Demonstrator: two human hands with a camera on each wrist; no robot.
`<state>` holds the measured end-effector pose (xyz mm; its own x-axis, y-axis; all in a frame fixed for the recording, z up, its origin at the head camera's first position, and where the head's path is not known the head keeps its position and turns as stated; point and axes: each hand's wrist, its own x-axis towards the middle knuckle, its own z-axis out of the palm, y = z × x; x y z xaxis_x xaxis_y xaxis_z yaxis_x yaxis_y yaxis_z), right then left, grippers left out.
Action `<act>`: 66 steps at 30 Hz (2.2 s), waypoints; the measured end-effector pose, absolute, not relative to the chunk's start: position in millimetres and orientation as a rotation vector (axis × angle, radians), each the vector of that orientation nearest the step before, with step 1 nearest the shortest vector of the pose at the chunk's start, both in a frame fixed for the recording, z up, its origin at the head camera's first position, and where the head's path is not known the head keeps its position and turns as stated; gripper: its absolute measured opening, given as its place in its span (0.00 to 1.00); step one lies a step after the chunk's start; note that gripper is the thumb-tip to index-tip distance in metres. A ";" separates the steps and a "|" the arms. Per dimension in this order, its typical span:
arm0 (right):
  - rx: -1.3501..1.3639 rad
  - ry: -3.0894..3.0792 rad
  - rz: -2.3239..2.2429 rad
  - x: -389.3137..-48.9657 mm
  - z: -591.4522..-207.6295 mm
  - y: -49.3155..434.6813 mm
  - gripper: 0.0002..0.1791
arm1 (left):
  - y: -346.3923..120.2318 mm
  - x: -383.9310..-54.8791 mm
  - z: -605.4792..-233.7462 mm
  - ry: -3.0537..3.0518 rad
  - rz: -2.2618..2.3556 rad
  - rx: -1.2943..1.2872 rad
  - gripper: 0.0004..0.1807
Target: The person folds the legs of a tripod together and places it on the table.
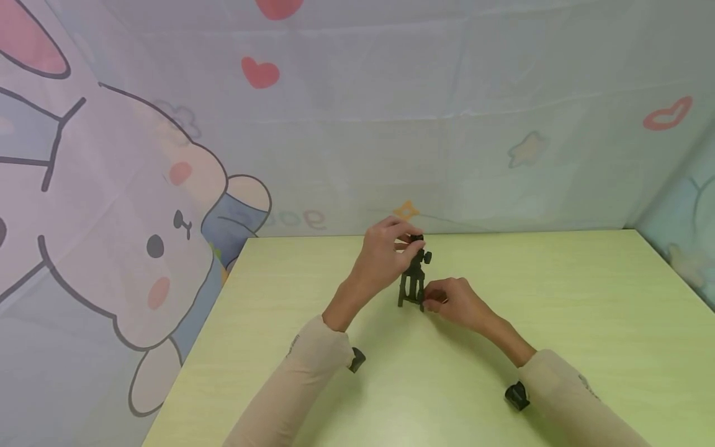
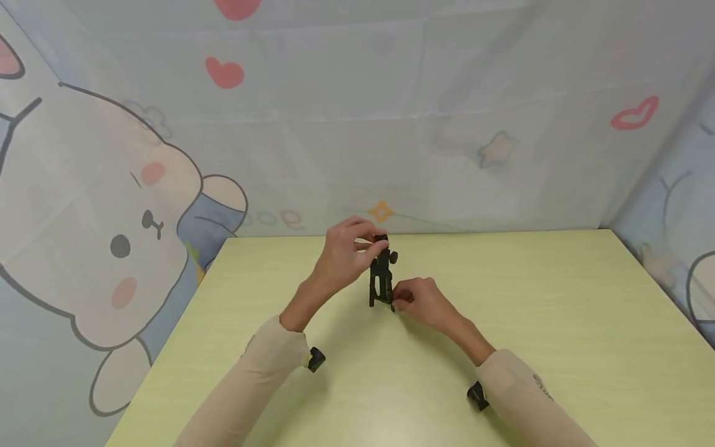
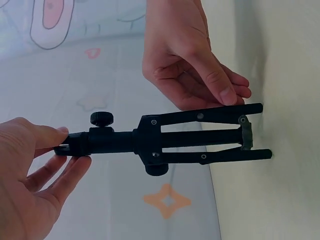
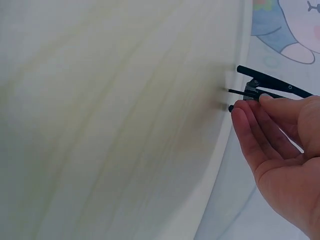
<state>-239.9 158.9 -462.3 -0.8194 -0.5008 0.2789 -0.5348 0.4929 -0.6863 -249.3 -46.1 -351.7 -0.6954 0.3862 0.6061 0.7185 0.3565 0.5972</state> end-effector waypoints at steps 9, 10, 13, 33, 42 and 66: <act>0.873 -2.721 1.226 -237.6 -462.8 163.9 0.04 | -51.6 -251.1 -338.1 -2.469 -1.187 -1.028 0.06; 0.853 -2.723 1.232 -238.0 -462.8 164.3 0.05 | -52.7 -251.4 -336.1 -2.490 -1.179 -1.042 0.07; 0.799 -2.718 1.269 -238.9 -462.5 164.4 0.08 | -55.9 -253.1 -331.3 -2.544 -1.164 -1.090 0.07; 0.860 -2.715 1.427 -259.3 -474.9 148.6 0.07 | -61.6 -268.3 -316.8 -2.709 -1.074 -1.260 0.12; 0.935 -2.705 1.374 -261.8 -477.5 146.0 0.06 | -67.3 -267.9 -318.8 -2.672 -0.945 -1.321 0.12; 0.722 -2.725 1.787 -261.6 -466.5 190.8 0.18 | -111.8 -269.0 -334.0 -2.594 -1.113 -1.251 0.10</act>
<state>-261.6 190.8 -466.5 -0.8880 -0.4545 0.0698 -0.2451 0.3395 -0.9081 -269.0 -111.8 -334.0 -0.6706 0.6607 0.3372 0.6996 0.4122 0.5837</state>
